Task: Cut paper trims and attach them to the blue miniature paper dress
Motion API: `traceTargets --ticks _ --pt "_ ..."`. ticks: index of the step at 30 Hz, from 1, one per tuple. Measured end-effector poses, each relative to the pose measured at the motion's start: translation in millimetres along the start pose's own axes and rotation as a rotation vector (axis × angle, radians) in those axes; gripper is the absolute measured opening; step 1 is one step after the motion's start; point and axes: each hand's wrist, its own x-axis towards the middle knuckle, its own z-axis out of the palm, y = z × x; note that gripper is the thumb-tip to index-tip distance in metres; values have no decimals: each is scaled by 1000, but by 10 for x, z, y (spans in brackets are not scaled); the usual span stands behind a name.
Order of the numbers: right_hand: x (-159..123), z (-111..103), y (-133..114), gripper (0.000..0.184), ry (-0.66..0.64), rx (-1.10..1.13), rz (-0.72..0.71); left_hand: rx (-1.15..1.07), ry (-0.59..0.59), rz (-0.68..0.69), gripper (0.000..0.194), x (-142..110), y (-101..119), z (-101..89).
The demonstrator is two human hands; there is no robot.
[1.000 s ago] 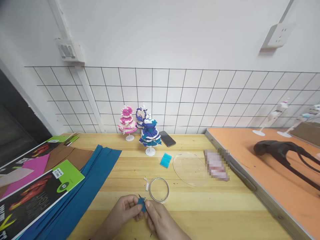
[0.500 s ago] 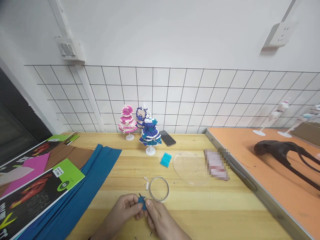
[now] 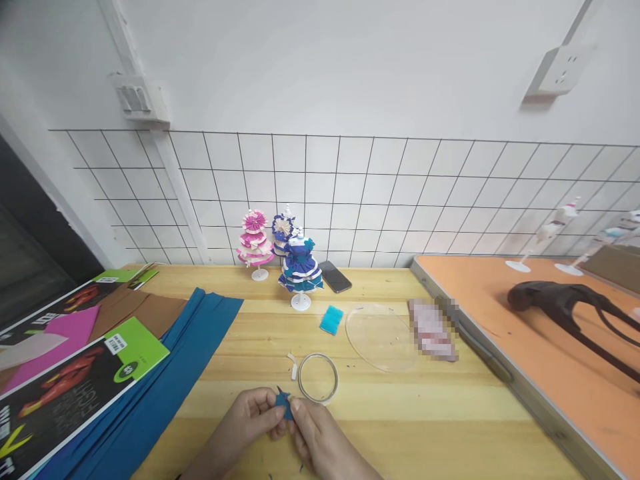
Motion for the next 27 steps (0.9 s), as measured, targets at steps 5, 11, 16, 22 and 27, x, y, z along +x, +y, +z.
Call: traceTargets --ticks 5,11,16,22,27 --pt "6 10 11 48 -8 13 -22 -12 4 2 27 1 15 3" --pt "6 17 29 48 17 23 -7 -14 47 2 29 -1 46 20" --pt "-2 16 21 50 23 -12 15 -20 49 -7 30 3 41 39" --pt "19 33 51 50 40 3 -9 -49 48 -4 29 10 33 41" --pt "5 28 28 52 51 -10 -3 -67 35 2 28 12 29 24"
